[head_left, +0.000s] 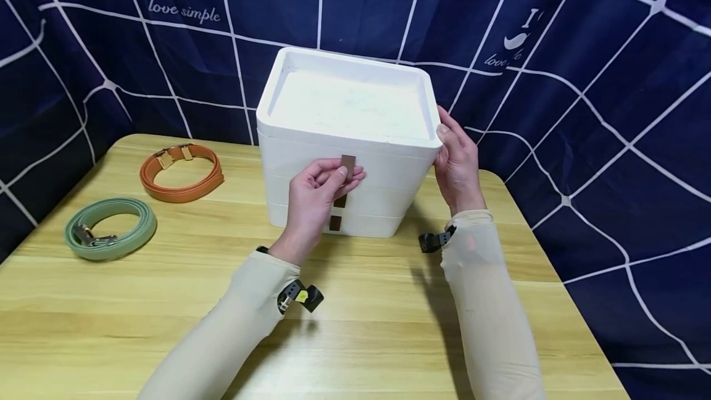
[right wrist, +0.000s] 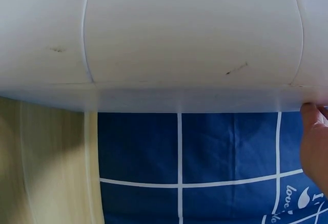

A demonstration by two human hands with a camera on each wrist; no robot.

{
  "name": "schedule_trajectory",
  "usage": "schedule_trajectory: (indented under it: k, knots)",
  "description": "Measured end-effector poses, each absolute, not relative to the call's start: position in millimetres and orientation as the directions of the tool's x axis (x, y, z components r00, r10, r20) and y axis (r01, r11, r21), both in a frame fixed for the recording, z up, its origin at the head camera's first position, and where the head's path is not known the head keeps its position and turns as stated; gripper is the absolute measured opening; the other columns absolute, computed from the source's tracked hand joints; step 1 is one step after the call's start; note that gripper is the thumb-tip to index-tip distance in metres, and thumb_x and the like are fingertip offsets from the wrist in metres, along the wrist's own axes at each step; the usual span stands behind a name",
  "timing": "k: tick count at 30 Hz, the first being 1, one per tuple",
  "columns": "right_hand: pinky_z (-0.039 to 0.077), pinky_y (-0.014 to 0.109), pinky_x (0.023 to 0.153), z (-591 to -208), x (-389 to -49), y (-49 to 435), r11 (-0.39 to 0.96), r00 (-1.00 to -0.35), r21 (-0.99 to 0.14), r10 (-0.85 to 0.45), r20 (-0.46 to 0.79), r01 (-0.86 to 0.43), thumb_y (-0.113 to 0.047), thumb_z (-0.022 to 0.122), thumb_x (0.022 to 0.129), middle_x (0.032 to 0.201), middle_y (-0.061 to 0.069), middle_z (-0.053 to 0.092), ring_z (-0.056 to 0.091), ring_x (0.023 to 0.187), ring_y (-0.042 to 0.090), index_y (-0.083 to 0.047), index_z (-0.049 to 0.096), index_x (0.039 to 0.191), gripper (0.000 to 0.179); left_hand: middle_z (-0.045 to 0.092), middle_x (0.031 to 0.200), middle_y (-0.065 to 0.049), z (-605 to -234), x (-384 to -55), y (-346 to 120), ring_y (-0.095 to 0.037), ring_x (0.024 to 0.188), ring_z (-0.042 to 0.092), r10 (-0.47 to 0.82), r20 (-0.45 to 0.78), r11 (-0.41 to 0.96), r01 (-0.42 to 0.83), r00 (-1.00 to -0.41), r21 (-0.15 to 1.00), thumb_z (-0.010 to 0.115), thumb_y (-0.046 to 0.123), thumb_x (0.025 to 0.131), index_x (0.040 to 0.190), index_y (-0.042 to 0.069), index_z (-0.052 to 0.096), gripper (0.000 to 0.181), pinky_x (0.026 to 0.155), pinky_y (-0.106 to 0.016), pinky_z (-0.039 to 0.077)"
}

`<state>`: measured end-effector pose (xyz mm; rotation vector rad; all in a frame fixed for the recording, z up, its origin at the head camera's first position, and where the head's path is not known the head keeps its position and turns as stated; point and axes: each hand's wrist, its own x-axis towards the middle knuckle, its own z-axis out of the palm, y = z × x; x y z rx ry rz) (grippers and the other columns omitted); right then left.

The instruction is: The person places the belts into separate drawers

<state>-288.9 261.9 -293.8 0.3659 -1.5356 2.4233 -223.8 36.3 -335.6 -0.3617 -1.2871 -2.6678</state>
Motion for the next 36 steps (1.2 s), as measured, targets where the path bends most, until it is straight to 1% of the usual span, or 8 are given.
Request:
schedule_trajectory:
  k: [6,10,14,17,20,24,28,36]
  knots:
    - [0.056,0.021,0.084,-293.5,-288.8,261.4,-0.4,-0.935,-0.849,0.074,0.347,-0.346,-0.009,0.062,0.096,0.142,0.017,0.05,0.057,0.112,0.022,0.001,0.05,0.141,0.048,0.066,0.101,-0.034,-337.3,-223.4,32.0,-0.033,0.091,0.071,-0.008,0.289,-0.621,0.232,-0.957,0.749,0.054,-0.011,0.095,0.103,-0.014,0.058,0.009,0.089,-0.042,0.057]
    - [0.056,0.02,0.083,-294.2,-288.4,261.6,-0.382,-0.932,-0.853,0.078,0.353,-0.355,-0.01,0.061,0.096,0.141,0.017,0.05,0.057,0.111,0.022,0.001,0.049,0.141,0.048,0.068,0.1,-0.03,-343.2,-221.6,24.3,-0.033,0.091,0.071,0.064,0.253,-0.519,0.185,-0.965,0.835,0.056,-0.003,0.098,0.107,-0.015,0.059,0.016,0.086,-0.041,0.059]
    - [0.055,0.022,0.087,-294.7,-288.7,261.9,-0.379,-0.931,-0.853,0.076,0.358,-0.359,-0.009,0.06,0.096,0.142,0.018,0.049,0.056,0.114,0.023,0.001,0.049,0.142,0.048,0.069,0.099,-0.026,-353.5,-219.3,14.0,-0.031,0.088,0.072,0.207,0.131,-0.372,0.046,-0.969,0.927,0.056,0.002,0.099,0.112,-0.015,0.06,0.022,0.084,-0.039,0.06]
    - [0.054,0.024,0.091,-295.1,-288.8,262.2,-0.382,-0.931,-0.852,0.075,0.359,-0.359,-0.009,0.06,0.096,0.143,0.018,0.049,0.055,0.116,0.023,0.002,0.049,0.142,0.048,0.069,0.098,-0.026,-362.4,-218.4,8.5,-0.03,0.088,0.071,0.334,0.015,-0.275,-0.082,-0.943,0.958,0.053,0.001,0.1,0.116,-0.017,0.057,0.025,0.085,-0.039,0.06]
    - [0.054,0.024,0.092,-295.4,-288.5,262.7,-0.378,-0.931,-0.854,0.077,0.357,-0.358,-0.01,0.06,0.096,0.143,0.017,0.049,0.054,0.117,0.024,0.001,0.049,0.142,0.048,0.069,0.096,-0.027,-368.7,-218.2,6.7,-0.032,0.087,0.071,0.404,-0.06,-0.193,-0.149,-0.913,0.97,0.052,0.001,0.099,0.118,-0.019,0.056,0.028,0.085,-0.04,0.06]
    - [0.054,0.024,0.092,-295.6,-287.9,263.1,-0.383,-0.935,-0.855,0.083,0.346,-0.35,-0.009,0.061,0.096,0.143,0.016,0.049,0.054,0.117,0.024,0.0,0.05,0.141,0.048,0.069,0.095,-0.029,-375.2,-221.8,7.8,-0.033,0.087,0.071,0.393,-0.116,-0.151,-0.189,-0.912,0.97,0.051,0.0,0.097,0.117,-0.021,0.055,0.029,0.083,-0.039,0.06]
    - [0.056,0.022,0.088,-295.1,-287.2,262.2,-0.401,-0.94,-0.852,0.09,0.33,-0.337,-0.008,0.062,0.095,0.142,0.016,0.05,0.056,0.115,0.024,0.0,0.051,0.14,0.047,0.068,0.096,-0.031,-378.9,-224.8,8.8,-0.033,0.086,0.071,0.341,-0.132,-0.168,-0.198,-0.931,0.966,0.052,0.0,0.097,0.115,-0.021,0.056,0.028,0.081,-0.036,0.061]
    - [0.049,0.026,0.1,-292.3,-288.0,260.4,-0.406,-0.932,-0.842,0.083,0.354,-0.356,-0.005,0.059,0.096,0.145,0.012,0.049,0.049,0.129,0.024,0.007,0.05,0.138,0.044,0.069,0.091,-0.029,-380.8,-224.9,7.2,-0.029,0.078,0.072,0.233,-0.095,-0.243,-0.152,-0.968,0.958,0.061,0.012,0.099,0.111,-0.017,0.063,0.032,0.078,-0.036,0.061]
